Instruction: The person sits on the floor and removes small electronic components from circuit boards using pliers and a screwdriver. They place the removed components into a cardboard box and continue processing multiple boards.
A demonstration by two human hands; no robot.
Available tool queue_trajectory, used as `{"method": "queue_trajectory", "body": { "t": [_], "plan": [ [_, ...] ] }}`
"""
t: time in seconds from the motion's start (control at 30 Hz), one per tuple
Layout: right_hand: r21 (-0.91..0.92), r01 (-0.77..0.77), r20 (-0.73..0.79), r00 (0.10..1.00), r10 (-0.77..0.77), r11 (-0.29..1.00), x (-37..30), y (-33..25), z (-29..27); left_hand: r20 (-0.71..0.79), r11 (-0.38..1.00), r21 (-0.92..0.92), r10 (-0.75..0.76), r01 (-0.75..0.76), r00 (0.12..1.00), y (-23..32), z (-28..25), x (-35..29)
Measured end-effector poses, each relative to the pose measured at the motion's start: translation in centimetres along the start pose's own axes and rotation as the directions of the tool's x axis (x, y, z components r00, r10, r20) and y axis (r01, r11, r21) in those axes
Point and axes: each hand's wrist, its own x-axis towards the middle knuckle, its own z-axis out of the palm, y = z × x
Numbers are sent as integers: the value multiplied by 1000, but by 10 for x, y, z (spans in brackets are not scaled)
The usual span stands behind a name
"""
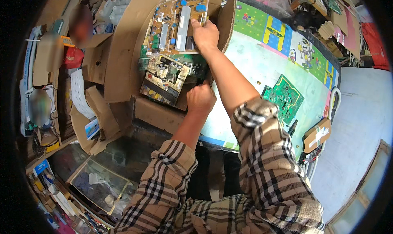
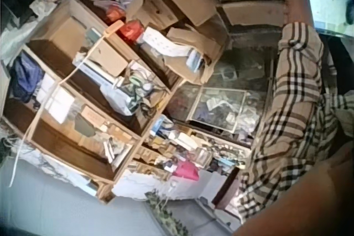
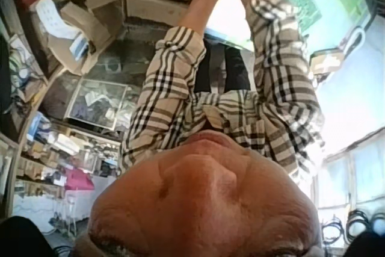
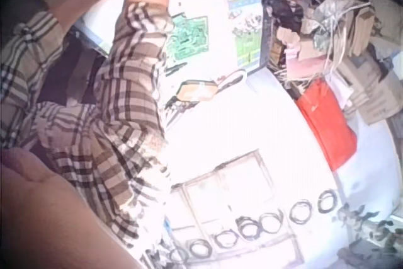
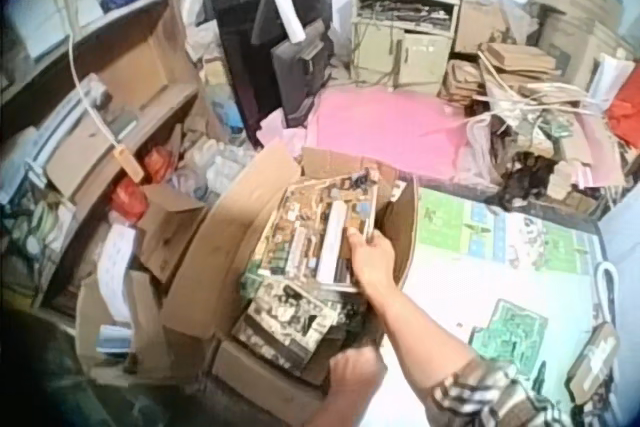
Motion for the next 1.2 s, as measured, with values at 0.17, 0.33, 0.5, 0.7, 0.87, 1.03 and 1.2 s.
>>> {"method": "queue_trajectory", "body": {
  "t": [0.17, 0.33, 0.5, 0.7, 0.87, 1.03, 1.2],
  "plan": [
    [-500, -63, 63, 992, 109, 864, 19, 16, 0, -60, 998, -31, 50, -52, 997, 3, 3, -1],
    [-795, 137, 200, 979, 42, 591, 6, -10, -19, -165, 996, 89, 29, -15, 986, 1, 18, 2],
    [-328, 447, 80, 891, -447, 832, -95, -12, -57, 167, 979, -132, -133, 156, 977, 0, 17, 3],
    [-107, 31, -185, 981, -50, 994, -185, 130, -147, 12, 983, 178, -46, 43, 999, 18, 3, 4],
    [-395, -411, -362, 892, 272, 822, -227, 279, -269, -53, 965, 178, -184, 191, 981, 39, -6, -2],
    [-490, -595, -507, 789, 347, 636, -225, 370, -364, -409, 947, 262, 284, -186, 867, 64, 18, -33],
    [-417, -595, -514, 778, 362, 687, -185, 379, -390, 47, 970, -46, 239, -237, 970, 108, 117, -74]
  ]
}}
